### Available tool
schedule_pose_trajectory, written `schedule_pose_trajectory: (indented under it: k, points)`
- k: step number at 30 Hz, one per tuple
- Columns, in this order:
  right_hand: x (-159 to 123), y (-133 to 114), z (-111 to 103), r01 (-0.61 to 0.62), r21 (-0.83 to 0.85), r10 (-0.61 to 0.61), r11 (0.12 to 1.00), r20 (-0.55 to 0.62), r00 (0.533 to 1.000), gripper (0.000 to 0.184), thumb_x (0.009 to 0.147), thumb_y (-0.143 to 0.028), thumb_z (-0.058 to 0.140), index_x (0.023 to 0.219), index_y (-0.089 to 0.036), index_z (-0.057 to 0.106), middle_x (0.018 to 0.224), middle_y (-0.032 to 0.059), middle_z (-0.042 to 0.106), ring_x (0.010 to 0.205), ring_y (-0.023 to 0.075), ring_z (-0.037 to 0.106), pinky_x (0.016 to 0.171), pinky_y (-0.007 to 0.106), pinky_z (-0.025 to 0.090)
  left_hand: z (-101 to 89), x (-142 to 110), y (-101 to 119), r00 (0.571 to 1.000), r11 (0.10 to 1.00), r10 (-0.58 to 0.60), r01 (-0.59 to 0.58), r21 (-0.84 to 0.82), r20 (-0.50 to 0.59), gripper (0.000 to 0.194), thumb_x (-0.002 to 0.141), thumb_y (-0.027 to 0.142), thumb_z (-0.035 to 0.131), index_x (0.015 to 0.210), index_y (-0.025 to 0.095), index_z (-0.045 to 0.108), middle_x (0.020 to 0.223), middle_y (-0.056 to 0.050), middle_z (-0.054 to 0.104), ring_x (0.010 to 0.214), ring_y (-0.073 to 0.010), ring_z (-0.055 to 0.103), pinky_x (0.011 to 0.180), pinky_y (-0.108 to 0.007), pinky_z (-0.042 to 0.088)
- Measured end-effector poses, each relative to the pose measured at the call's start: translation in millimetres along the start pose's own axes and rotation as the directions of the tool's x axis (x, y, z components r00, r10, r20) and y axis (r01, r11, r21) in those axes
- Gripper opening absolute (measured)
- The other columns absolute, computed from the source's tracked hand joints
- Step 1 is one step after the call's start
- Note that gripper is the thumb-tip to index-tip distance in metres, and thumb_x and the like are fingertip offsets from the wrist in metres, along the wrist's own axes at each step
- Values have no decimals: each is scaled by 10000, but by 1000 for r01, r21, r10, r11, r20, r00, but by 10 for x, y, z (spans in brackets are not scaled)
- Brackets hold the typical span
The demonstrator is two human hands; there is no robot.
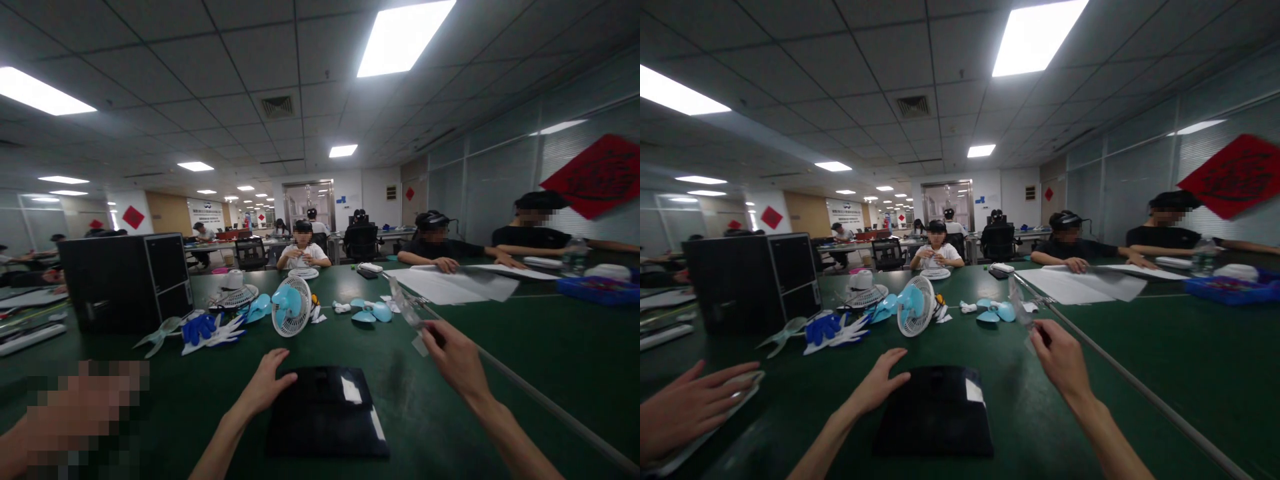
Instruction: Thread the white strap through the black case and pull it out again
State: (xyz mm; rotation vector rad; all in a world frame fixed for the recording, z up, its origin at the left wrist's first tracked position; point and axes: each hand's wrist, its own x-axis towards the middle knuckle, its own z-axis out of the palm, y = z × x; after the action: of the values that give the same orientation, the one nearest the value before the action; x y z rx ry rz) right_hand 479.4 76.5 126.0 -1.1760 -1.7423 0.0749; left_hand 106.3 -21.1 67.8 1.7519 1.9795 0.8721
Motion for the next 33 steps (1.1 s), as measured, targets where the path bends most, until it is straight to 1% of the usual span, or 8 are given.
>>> schedule_pose_trajectory:
  k: [4,8,11,14,18,25,29,33]
  points:
    - [-117,-233,14,-71,337,12,939,175,985,299,804,-454,521,856,-189,649,765,38,650,674,190,577,596,281,435,-163,19,46,987,1000,23,-25,-17,-158,560,810,615,459,1321,391,501,1366,73,556,1400,-278,296,1084,-380,333]
    - [-216,-332,96,-242,562,-30,791,431,902,292,792,-463,583,802,-179,645,640,-20,534,553,121,452,493,239,347,-331,-54,58,966,994,22,-48,-98,-258,542,796,674,450,1261,418,559,1170,80,690,1324,-283,414,978,-390,417]
    - [-278,-355,212,-368,593,-67,716,582,810,290,788,-453,593,790,-168,645,636,-28,524,532,98,421,479,228,306,-350,-130,82,990,971,17,-50,-234,-142,538,785,701,467,1166,366,647,1047,22,738,1183,-285,543,846,-372,465]
    - [-322,-390,302,-422,551,-80,720,670,738,287,762,-443,609,766,-158,642,629,-28,528,534,93,421,482,224,285,-286,-184,117,998,919,63,-61,-389,-7,537,797,699,477,1056,288,708,934,-43,746,1027,-276,609,739,-342,461]
    - [-345,-454,333,-449,480,-44,753,718,695,287,740,-444,587,772,-162,627,656,-21,553,557,101,451,502,227,304,-210,-181,141,988,881,128,-72,-468,90,584,790,688,503,982,180,716,830,-67,700,790,-196,600,636,-284,431]
    - [-344,-423,354,-475,399,-17,784,780,626,332,757,-484,552,770,-159,617,628,-32,524,547,97,439,500,223,296,-183,-170,138,977,881,114,-16,-472,179,476,753,583,605,813,116,672,658,32,565,534,-69,449,501,-211,335]
    - [-358,-354,364,-484,328,-59,811,869,490,298,760,-444,590,729,-148,616,575,-53,472,498,73,377,459,206,246,-183,-252,133,935,817,81,136,-560,345,392,714,496,674,841,127,641,662,40,565,508,-59,457,455,-196,324]
    - [-418,-296,433,-437,248,-79,865,926,369,204,744,-341,603,672,-150,599,540,-66,442,474,65,357,444,197,253,-151,-279,28,866,868,26,228,-441,499,348,674,468,699,725,134,618,556,41,564,453,-73,496,430,-199,324]
